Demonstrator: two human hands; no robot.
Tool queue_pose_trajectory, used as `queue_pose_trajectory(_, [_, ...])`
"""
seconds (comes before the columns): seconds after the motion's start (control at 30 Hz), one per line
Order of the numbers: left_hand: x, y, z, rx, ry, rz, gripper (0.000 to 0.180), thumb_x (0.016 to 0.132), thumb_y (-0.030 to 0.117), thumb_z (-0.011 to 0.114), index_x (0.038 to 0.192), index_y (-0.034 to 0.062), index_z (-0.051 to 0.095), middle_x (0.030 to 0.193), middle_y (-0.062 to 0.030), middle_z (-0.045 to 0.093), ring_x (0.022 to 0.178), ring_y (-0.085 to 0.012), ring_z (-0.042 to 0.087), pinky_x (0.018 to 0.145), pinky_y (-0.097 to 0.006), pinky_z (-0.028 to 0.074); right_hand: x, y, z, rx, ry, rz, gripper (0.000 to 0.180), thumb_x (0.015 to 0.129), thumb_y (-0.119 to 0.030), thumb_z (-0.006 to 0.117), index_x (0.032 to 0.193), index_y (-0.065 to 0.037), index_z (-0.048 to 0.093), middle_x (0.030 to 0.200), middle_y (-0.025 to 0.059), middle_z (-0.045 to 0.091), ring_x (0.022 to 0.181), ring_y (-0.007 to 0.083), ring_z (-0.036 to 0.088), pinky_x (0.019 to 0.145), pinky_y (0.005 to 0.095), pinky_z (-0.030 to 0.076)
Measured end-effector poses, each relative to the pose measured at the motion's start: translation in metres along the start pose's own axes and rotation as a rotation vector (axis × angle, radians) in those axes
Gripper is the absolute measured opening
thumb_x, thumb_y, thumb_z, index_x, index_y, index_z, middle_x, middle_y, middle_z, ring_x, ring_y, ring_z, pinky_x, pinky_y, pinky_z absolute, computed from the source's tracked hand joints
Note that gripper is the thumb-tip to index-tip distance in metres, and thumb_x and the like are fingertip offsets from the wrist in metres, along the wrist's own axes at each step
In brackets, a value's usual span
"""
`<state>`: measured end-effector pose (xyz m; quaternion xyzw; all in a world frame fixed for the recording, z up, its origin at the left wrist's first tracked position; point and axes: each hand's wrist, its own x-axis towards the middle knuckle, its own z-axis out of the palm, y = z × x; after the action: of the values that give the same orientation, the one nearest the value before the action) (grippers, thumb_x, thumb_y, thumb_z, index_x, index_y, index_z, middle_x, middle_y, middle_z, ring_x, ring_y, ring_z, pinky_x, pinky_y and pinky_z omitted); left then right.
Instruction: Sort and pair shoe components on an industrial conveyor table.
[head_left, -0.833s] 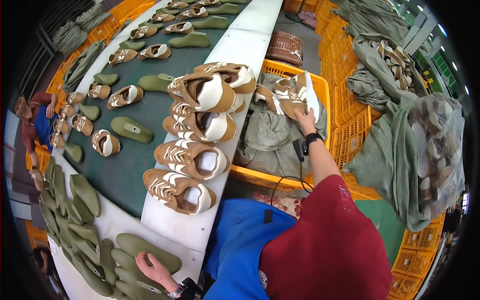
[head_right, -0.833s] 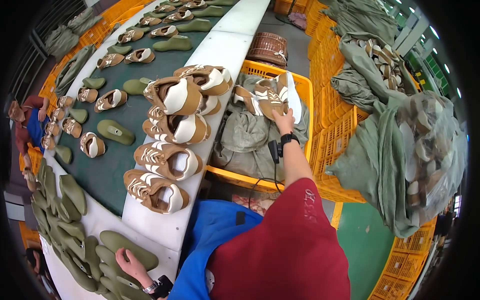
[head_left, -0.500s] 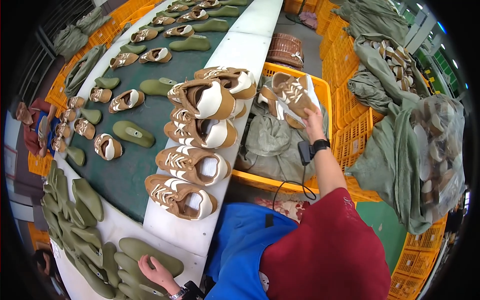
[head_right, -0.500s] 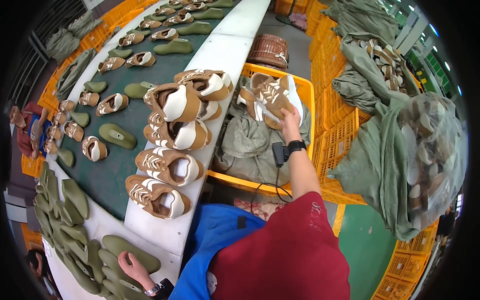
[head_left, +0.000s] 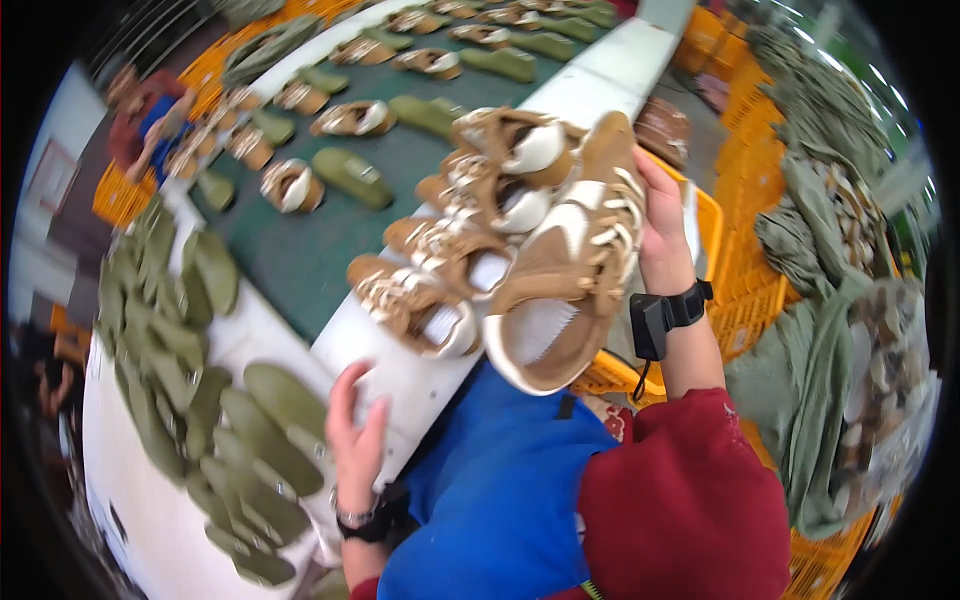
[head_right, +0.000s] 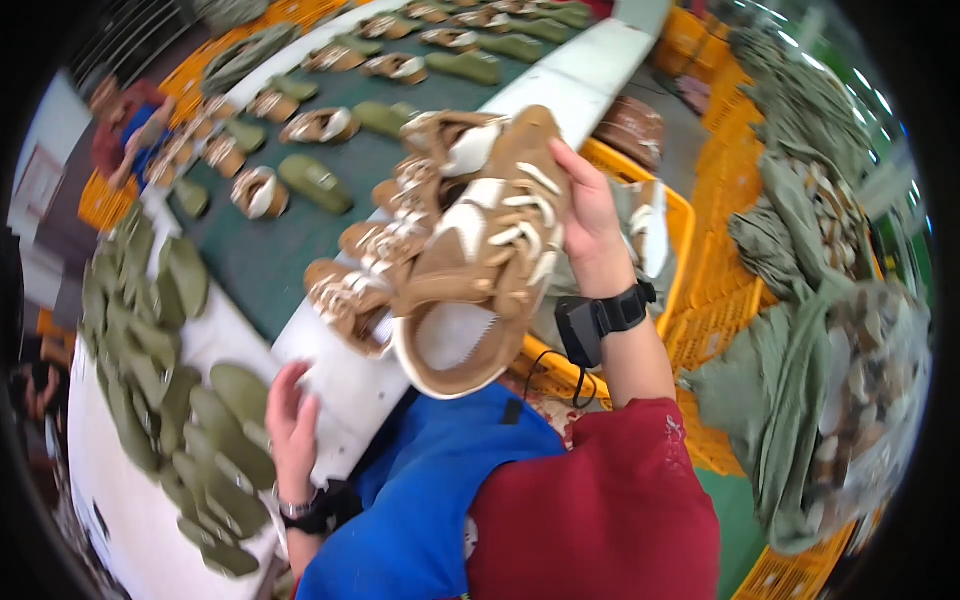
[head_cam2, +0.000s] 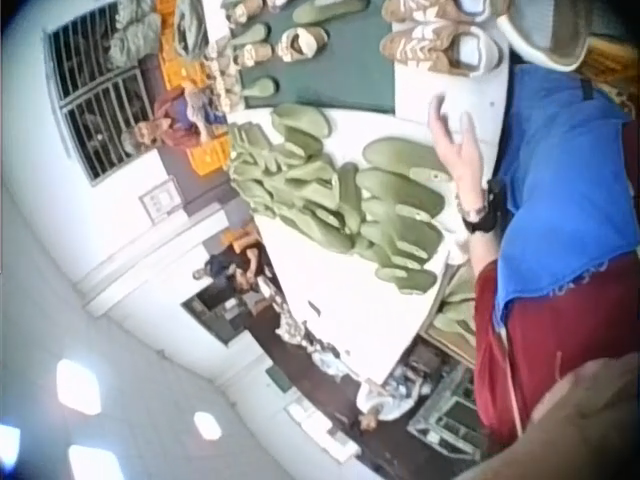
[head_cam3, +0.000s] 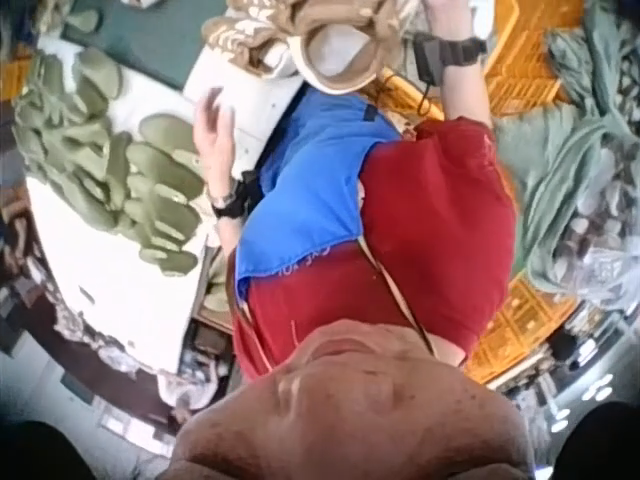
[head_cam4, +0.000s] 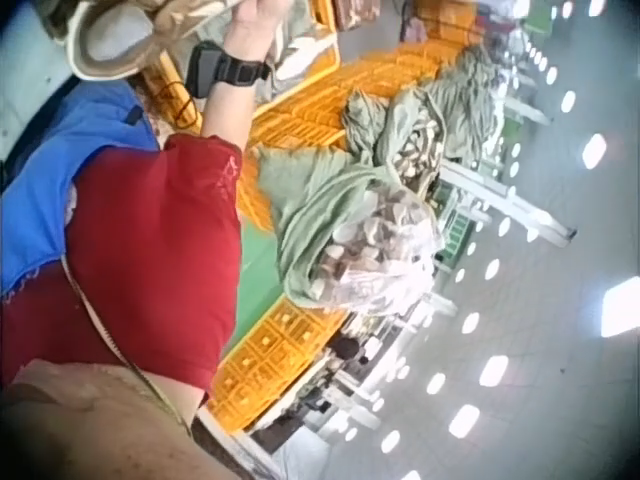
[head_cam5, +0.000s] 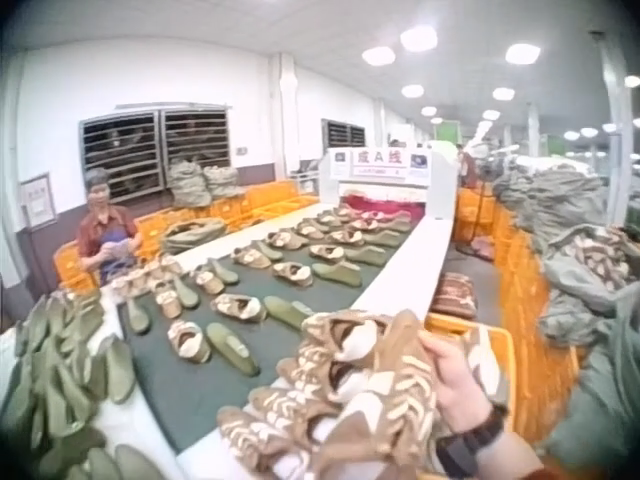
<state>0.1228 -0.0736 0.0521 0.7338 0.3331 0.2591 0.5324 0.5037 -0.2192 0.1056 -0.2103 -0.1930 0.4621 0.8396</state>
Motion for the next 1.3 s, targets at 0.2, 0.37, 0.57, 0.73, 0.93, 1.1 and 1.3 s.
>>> queue_pose_trajectory(0.2, [0.003, 0.035, 0.011, -0.750, -0.305, -0.063, 0.076, 0.085, 0.021, 0.062, 0.144, 0.0044, 0.017, 0.134, -0.0114, 0.042, 0.123, -0.0175, 0.041, 0.103, -0.033, 0.033, 0.045, 0.144, 0.089, -0.366, 0.028, 0.294, 0.029, 0.090, -0.019, 0.057, 0.112, -0.001, 0.053, 0.103, 0.0082, 0.062, 0.090, 0.0156, 0.062, 0.079, 0.0288, 0.052])
queue_pose_trajectory(0.37, [-0.015, 0.018, -0.016, -0.923, -0.013, -0.283, 0.061, 0.079, -0.001, 0.046, 0.138, 0.0011, 0.028, 0.130, -0.0120, 0.044, 0.115, -0.0196, 0.048, 0.096, -0.031, 0.040, 0.039, 0.189, 0.106, -1.356, -0.227, -0.390, 0.057, 0.080, -0.019, 0.067, 0.129, -0.001, 0.044, 0.126, 0.0165, 0.048, 0.118, 0.0265, 0.045, 0.096, 0.0357, 0.040])
queue_pose_trajectory(0.57, [-0.022, 0.016, -0.022, -0.871, 0.125, -0.279, 0.065, 0.080, 0.000, 0.042, 0.141, 0.0026, 0.021, 0.131, -0.0125, 0.042, 0.114, -0.0211, 0.048, 0.095, -0.033, 0.041, -0.010, 0.215, 0.141, -1.658, -0.964, -0.384, 0.048, 0.066, -0.014, 0.072, 0.112, -0.010, 0.058, 0.119, 0.0154, 0.049, 0.115, 0.0341, 0.046, 0.092, 0.0421, 0.043])
queue_pose_trajectory(0.73, [-0.015, 0.007, -0.026, -0.998, 0.081, -0.336, 0.068, 0.075, -0.003, 0.041, 0.141, 0.0042, 0.026, 0.130, -0.0128, 0.042, 0.115, -0.0222, 0.048, 0.096, -0.033, 0.042, 0.010, 0.236, 0.135, -1.655, -0.917, -0.265, 0.039, 0.070, -0.008, 0.064, 0.108, -0.007, 0.059, 0.103, 0.0167, 0.061, 0.090, 0.0321, 0.062, 0.074, 0.0381, 0.051])
queue_pose_trajectory(0.93, [-0.011, -0.013, -0.026, -0.798, 0.096, -0.272, 0.069, 0.079, 0.000, 0.047, 0.143, 0.0065, 0.020, 0.128, -0.0113, 0.042, 0.112, -0.0182, 0.047, 0.091, -0.030, 0.043, 0.011, 0.245, 0.134, -1.485, -0.668, -0.374, 0.032, 0.074, -0.006, 0.061, 0.105, -0.004, 0.061, 0.085, 0.0155, 0.066, 0.073, 0.0312, 0.065, 0.064, 0.0369, 0.053])
queue_pose_trajectory(1.1, [-0.010, -0.024, -0.017, -0.491, 0.355, -0.110, 0.065, 0.084, 0.004, 0.054, 0.140, 0.0009, 0.022, 0.118, -0.0098, 0.050, 0.101, -0.0139, 0.051, 0.082, -0.027, 0.046, 0.007, 0.234, 0.132, -1.452, -0.921, -0.443, 0.034, 0.075, -0.007, 0.065, 0.108, -0.004, 0.060, 0.119, 0.0158, 0.053, 0.110, 0.0343, 0.052, 0.089, 0.0397, 0.044])
queue_pose_trajectory(1.3, [-0.030, -0.026, -0.033, -0.541, 0.445, -0.196, 0.062, 0.084, 0.002, 0.050, 0.140, -0.0009, 0.023, 0.131, -0.0111, 0.043, 0.116, -0.0171, 0.046, 0.096, -0.029, 0.040, -0.026, 0.161, 0.216, -0.669, -1.352, -0.110, 0.019, 0.081, -0.005, 0.058, 0.099, -0.004, 0.066, 0.101, 0.0099, 0.065, 0.088, 0.0248, 0.064, 0.074, 0.0315, 0.052])
